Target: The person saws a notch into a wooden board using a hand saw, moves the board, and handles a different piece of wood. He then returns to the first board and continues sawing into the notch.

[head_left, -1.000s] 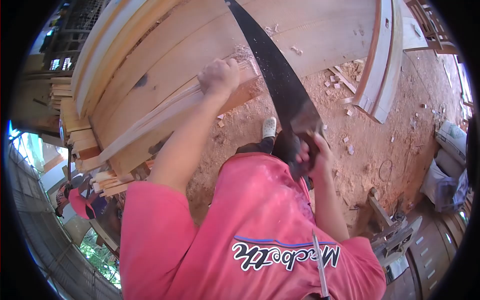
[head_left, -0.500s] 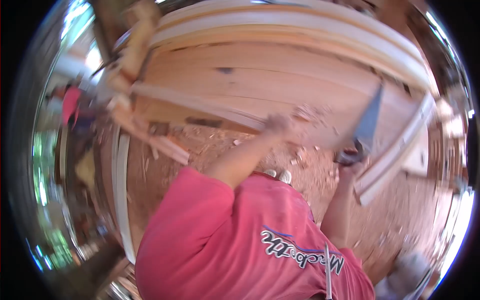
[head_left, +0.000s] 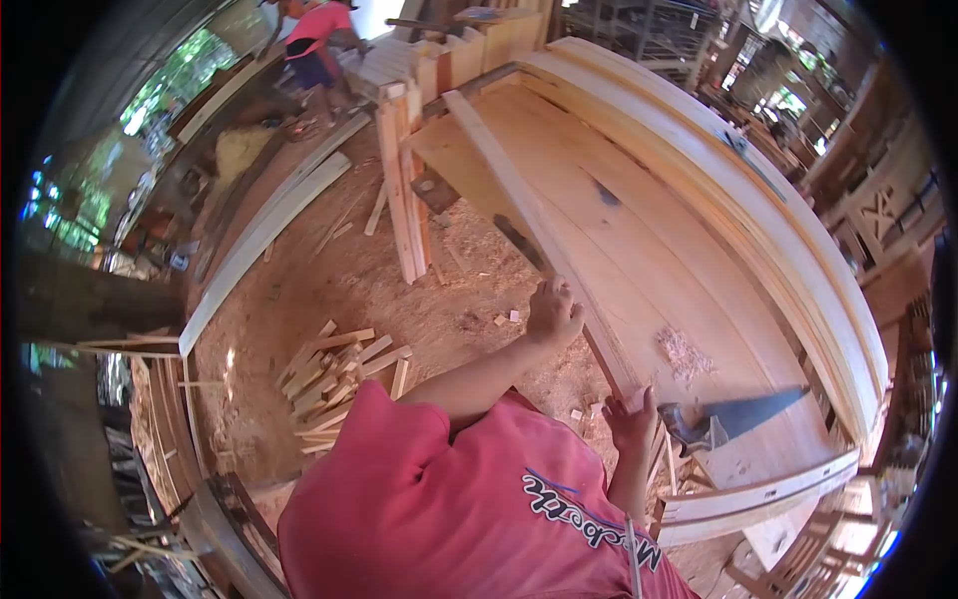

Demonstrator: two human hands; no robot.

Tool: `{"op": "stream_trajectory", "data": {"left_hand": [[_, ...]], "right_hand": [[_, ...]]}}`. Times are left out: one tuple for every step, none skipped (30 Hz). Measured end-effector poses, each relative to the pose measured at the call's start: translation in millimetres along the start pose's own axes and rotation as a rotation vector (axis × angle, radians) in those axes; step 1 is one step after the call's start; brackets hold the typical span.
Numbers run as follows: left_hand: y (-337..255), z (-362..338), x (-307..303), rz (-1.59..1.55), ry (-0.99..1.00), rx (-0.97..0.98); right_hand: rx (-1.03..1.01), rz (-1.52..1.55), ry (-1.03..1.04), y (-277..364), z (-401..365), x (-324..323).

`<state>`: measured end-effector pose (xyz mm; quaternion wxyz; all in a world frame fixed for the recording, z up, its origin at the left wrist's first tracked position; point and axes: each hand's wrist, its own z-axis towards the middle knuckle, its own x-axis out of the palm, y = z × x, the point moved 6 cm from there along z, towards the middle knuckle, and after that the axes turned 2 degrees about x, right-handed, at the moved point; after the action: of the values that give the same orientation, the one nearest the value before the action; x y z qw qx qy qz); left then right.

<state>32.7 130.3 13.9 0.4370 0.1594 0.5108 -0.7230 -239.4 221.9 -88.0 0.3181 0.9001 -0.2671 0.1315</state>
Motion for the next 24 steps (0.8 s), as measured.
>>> {"op": "stream_trajectory", "data": {"left_hand": [[12.2,0.2,1.1,0.004,0.027,-0.043],[22.0,1.7,0.1,0.013,0.01,-0.055],[35.2,2.7,1.3,-0.007,-0.025,-0.112],[48.3,2.3,3.4,-0.033,-0.059,-0.168],[54.5,7.2,-1.8,-0.039,-0.072,-0.184],[69.7,14.3,-2.9,-0.128,-0.015,-0.339],[84.9,21.3,-2.4,-0.224,0.042,-0.496],[122.7,31.4,23.0,-0.268,0.044,-0.519],[129.9,40.7,12.6,-0.281,0.02,-0.534],[138.1,48.2,-0.4,-0.516,0.006,-0.703],[146.5,57.6,-6.0,-0.759,-0.001,-0.856],[160.0,67.9,-8.5,-0.73,-0.105,-0.808],[172.6,77.0,-4.2,-0.746,-0.112,-0.798],[191.1,83.9,8.8,-0.808,-0.147,-0.792],[202.2,89.7,16.8,-0.87,-0.177,-0.79],[186.4,91.4,-3.4,-0.984,-0.03,-0.903],[187.2,91.0,0.3,-1.002,-0.022,-0.896],[191.4,84.0,4.3,-0.916,-0.049,-0.914],[194.5,76.8,8.7,-0.83,-0.069,-0.931],[191.5,73.1,7.7,-0.881,0.055,-0.936],[188.7,69.1,6.4,-0.929,0.173,-0.938],[183.7,64.7,11.6,-0.961,0.172,-0.939],[180.7,60.7,15.8,-0.988,0.167,-0.95],[162.8,66.7,-4.0,-1.034,0.185,-0.943]], "right_hand": [[-0.003,0.051,0.027,4.5,16.4,3.0],[0.065,0.058,0.067,4.5,31.4,3.0],[0.071,0.042,0.078,0.3,35.0,7.8],[-0.002,0.008,0.007,2.8,38.1,6.7],[-0.079,-0.031,-0.067,7.9,37.7,5.0],[-0.127,-0.025,-0.07,9.1,30.4,8.3],[-0.128,-0.055,-0.077,3.0,18.0,7.6],[-0.157,-0.09,-0.19,-1.8,-8.3,12.0],[-0.19,-0.119,-0.292,-9.0,-23.7,16.1],[-0.305,-0.265,-0.287,-18.7,-32.2,3.9],[-0.427,-0.403,-0.282,-27.8,-39.3,-21.5],[-0.321,-0.142,-0.31,-47.1,-18.8,-67.3],[-0.339,-0.292,-0.177,-51.5,4.3,-126.5],[-0.311,-0.215,-0.285,-54.5,-12.9,-135.5],[-0.316,-0.164,-0.4,-56.0,-27.6,-130.6],[-0.335,-0.148,-0.481,-55.4,-41.0,-130.7],[-0.357,-0.139,-0.535,-55.4,-51.5,-130.8],[-0.386,-0.133,-0.597,-55.4,-60.5,-128.4],[-0.416,-0.13,-0.641,-56.5,-68.1,-125.2],[-0.454,-0.123,-0.686,-57.3,-75.3,-121.4],[-0.49,-0.115,-0.727,-58.0,-81.8,-120.4],[-0.527,-0.109,-0.762,-58.3,-86.6,-117.3],[-0.567,-0.109,-0.788,-56.6,-89.0,-110.9],[-0.602,-0.108,-0.816,-57.0,-91.8,-105.9]]}}
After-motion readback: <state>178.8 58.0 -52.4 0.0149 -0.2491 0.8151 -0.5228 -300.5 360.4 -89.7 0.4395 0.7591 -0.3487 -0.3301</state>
